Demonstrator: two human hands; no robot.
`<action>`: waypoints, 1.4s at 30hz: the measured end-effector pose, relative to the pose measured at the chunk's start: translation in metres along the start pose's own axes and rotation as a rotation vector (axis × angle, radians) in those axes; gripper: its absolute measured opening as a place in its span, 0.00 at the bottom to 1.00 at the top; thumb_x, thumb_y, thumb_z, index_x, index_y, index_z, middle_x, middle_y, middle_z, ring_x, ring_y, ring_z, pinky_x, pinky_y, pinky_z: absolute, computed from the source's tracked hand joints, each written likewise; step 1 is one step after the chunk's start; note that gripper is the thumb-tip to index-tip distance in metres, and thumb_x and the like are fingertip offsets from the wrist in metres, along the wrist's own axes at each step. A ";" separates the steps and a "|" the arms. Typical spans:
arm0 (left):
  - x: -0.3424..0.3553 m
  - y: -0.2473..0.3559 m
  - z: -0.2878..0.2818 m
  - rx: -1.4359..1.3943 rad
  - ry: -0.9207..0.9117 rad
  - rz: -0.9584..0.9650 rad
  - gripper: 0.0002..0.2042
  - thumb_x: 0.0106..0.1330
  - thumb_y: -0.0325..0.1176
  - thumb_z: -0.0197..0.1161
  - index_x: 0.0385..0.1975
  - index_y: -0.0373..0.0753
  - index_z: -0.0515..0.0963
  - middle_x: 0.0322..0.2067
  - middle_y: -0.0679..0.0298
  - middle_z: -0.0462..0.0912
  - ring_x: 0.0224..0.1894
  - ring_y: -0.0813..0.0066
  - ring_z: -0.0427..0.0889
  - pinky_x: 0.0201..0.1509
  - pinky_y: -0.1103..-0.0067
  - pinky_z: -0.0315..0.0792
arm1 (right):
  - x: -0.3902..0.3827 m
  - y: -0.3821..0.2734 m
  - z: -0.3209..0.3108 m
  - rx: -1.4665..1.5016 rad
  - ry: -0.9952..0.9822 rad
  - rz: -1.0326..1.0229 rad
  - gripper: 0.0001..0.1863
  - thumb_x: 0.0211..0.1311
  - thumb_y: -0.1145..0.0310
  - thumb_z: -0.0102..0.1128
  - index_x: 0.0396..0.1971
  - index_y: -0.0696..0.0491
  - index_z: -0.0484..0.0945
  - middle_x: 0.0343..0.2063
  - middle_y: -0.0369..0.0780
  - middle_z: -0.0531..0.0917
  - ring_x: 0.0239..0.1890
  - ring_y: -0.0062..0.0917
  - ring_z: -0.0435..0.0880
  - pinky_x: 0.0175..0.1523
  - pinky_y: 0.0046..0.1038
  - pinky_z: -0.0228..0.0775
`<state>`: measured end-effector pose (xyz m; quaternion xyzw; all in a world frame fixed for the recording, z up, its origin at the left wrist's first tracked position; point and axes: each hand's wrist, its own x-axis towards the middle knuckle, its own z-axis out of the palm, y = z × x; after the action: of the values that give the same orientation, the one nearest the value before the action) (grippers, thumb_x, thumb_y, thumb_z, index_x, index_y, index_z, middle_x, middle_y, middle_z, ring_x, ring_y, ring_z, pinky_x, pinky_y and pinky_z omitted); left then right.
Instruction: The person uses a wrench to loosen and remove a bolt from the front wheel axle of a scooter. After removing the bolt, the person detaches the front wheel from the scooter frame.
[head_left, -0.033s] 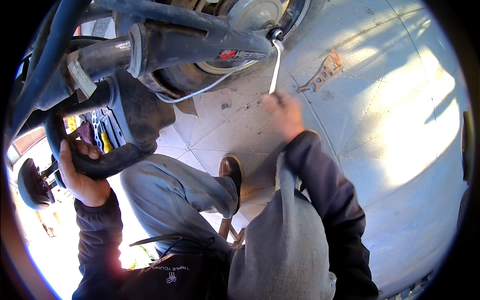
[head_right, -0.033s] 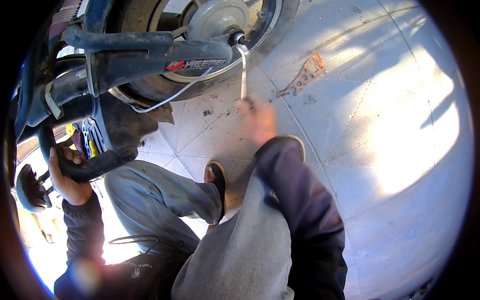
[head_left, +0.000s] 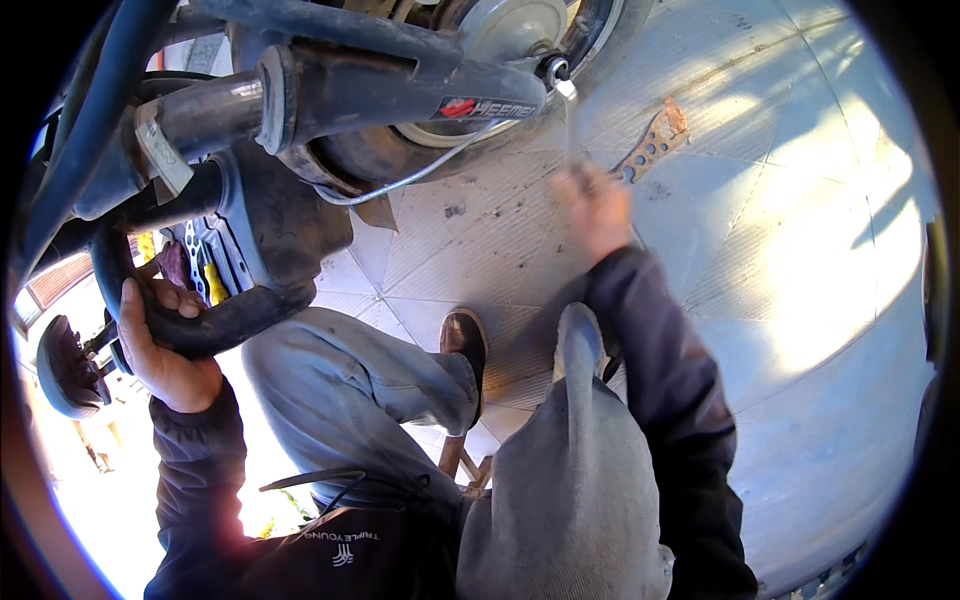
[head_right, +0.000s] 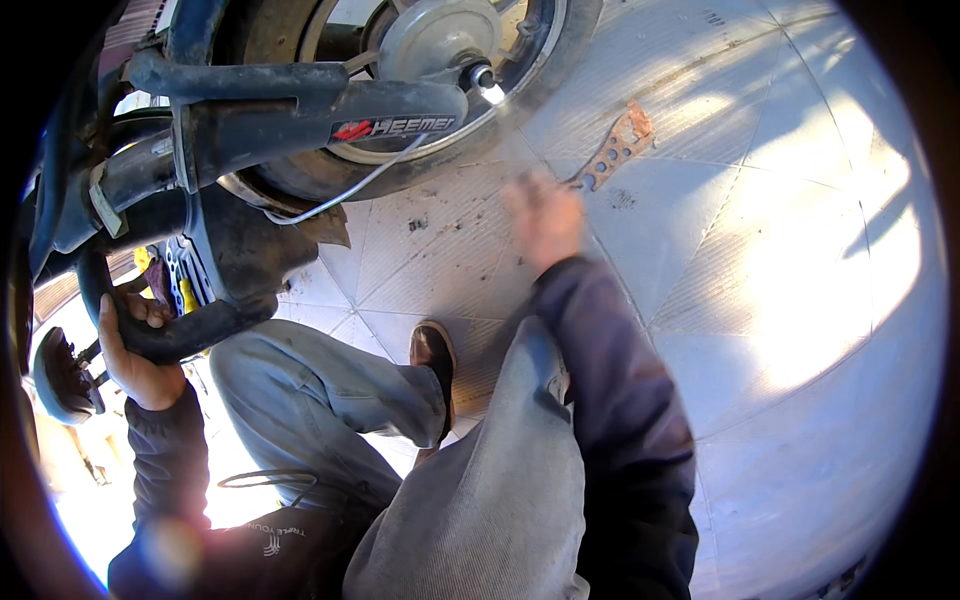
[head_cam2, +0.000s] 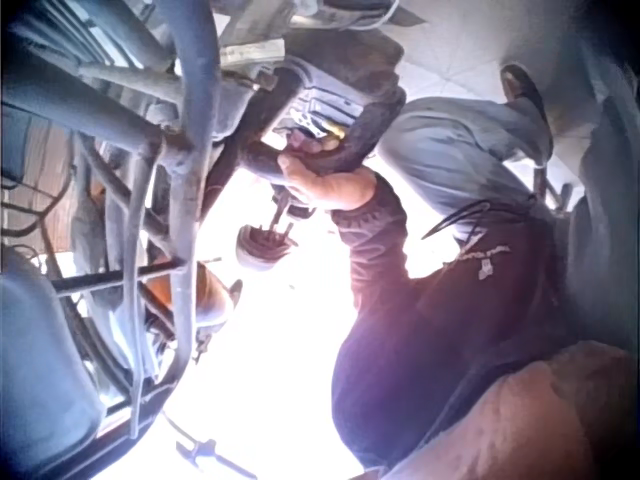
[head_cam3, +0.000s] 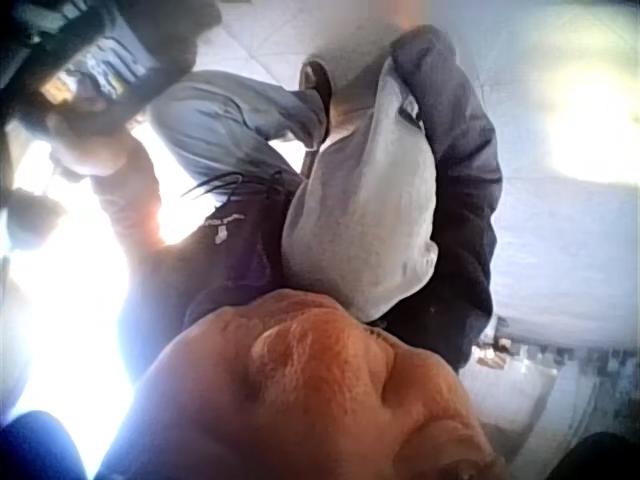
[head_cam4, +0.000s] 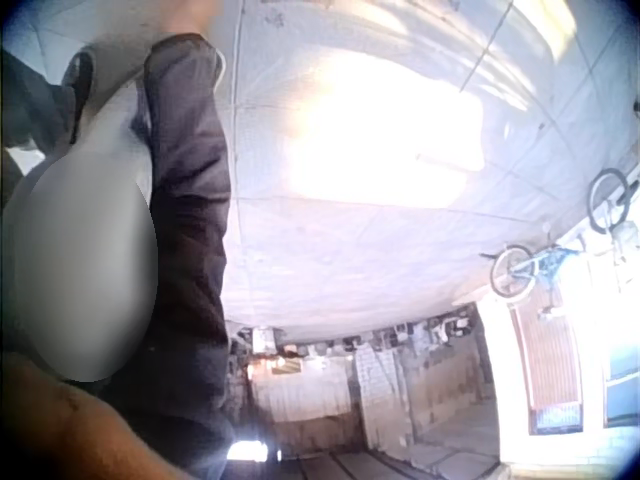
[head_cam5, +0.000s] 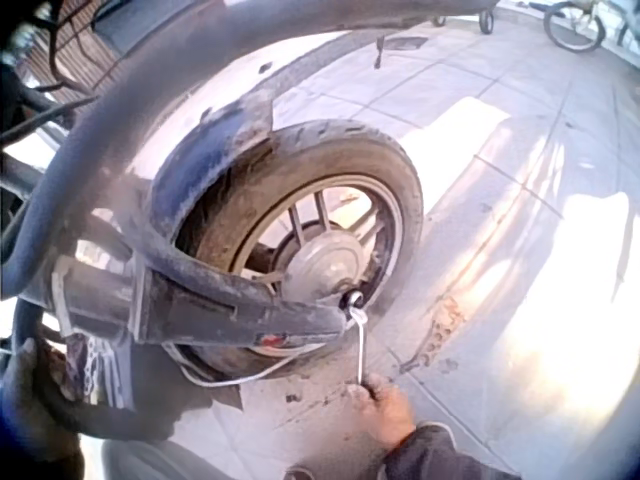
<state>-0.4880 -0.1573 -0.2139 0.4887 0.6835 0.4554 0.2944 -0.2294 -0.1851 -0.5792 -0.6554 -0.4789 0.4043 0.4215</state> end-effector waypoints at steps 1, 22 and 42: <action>0.000 0.000 -0.002 -0.009 0.002 0.005 0.10 0.66 0.40 0.53 0.34 0.39 0.68 0.21 0.68 0.68 0.24 0.79 0.68 0.33 0.81 0.65 | 0.029 0.017 -0.023 -0.329 0.185 -0.275 0.11 0.59 0.63 0.60 0.38 0.53 0.79 0.27 0.45 0.81 0.26 0.33 0.80 0.32 0.30 0.71; 0.002 -0.002 -0.002 -0.028 0.004 -0.004 0.12 0.66 0.41 0.54 0.36 0.38 0.70 0.21 0.68 0.68 0.24 0.79 0.69 0.33 0.81 0.66 | 0.004 0.026 -0.059 -0.362 0.007 -0.081 0.19 0.60 0.54 0.57 0.20 0.55 0.68 0.21 0.47 0.76 0.25 0.45 0.76 0.29 0.38 0.66; 0.002 -0.005 -0.005 -0.009 0.030 -0.002 0.14 0.66 0.42 0.53 0.39 0.36 0.69 0.21 0.69 0.67 0.25 0.80 0.68 0.35 0.80 0.65 | -0.042 -0.043 -0.009 0.278 -0.082 0.183 0.15 0.65 0.60 0.53 0.29 0.58 0.74 0.16 0.47 0.71 0.18 0.29 0.67 0.28 0.29 0.65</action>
<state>-0.4948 -0.1575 -0.2163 0.4800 0.6861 0.4654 0.2868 -0.2427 -0.2193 -0.5309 -0.6144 -0.3734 0.5297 0.4499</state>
